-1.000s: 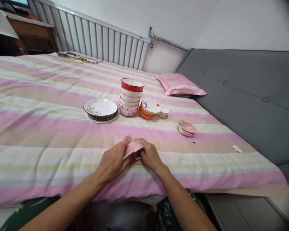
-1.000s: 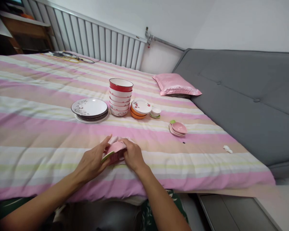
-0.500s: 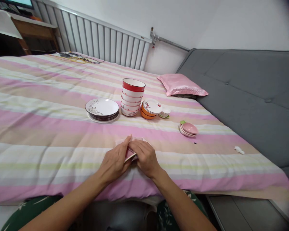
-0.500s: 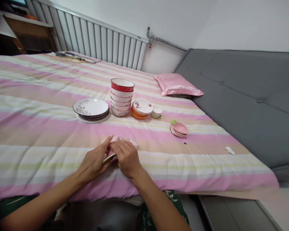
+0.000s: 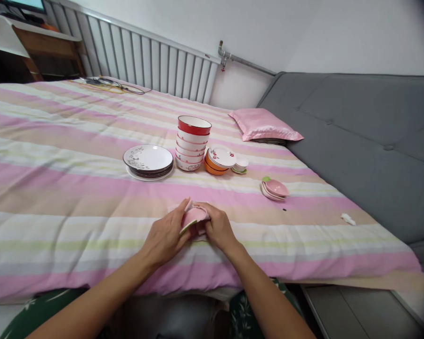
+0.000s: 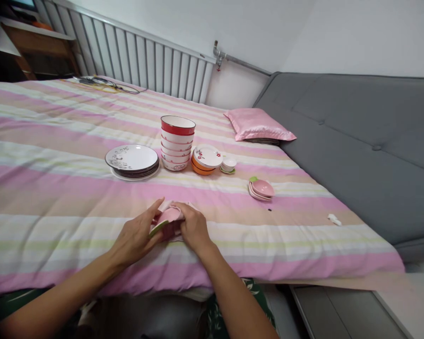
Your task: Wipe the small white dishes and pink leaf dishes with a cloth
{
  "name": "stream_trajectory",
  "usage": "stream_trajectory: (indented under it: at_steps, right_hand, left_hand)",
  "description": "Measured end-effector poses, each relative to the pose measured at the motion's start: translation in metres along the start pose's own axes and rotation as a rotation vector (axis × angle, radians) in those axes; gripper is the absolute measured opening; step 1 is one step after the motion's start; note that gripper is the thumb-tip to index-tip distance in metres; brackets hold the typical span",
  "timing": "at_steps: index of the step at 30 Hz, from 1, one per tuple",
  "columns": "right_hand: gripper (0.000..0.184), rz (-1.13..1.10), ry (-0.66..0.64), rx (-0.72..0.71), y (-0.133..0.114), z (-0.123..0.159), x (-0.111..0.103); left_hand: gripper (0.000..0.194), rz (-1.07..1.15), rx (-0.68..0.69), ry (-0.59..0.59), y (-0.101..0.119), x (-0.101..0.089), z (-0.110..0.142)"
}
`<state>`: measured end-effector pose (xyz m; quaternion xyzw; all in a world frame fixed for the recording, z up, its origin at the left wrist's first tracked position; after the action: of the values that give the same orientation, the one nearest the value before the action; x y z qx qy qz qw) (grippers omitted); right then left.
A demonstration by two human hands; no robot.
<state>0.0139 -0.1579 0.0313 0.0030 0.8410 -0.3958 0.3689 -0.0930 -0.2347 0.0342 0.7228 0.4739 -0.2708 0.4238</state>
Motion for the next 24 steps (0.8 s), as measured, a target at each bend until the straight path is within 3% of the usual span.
stream_trajectory:
  at_steps: [5, 14, 19, 24]
  right_hand:
    - [0.056, 0.003, -0.025, 0.154, 0.013, 0.0, 0.003]
    - [0.053, 0.015, 0.135, 0.125, 0.007, 0.004, -0.01]
    - [0.045, 0.251, 0.302, -0.125, -0.014, 0.009, -0.024]
    - [0.035, 0.405, 0.327, -0.37, -0.038, 0.013, -0.015]
  left_hand:
    - [0.059, 0.014, -0.057, -0.03, -0.002, -0.001, -0.001]
    - [0.063, 0.143, -0.093, -0.038, 0.0, -0.005, -0.001]
    - [0.063, 0.191, -0.079, -0.066, -0.001, 0.001, 0.0]
    - [0.06, 0.22, -0.115, -0.087, -0.005, 0.007, 0.0]
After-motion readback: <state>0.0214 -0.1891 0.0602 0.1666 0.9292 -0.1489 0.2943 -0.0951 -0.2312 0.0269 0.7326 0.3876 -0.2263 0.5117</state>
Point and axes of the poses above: each hand's wrist, its own z-axis away from the middle knuckle, its own x-axis out of the palm, y = z × x, the point moved 7 cm from there along -z, towards the middle knuckle, and after that the axes turned 2 degrees about y, right-handed, at the moved point
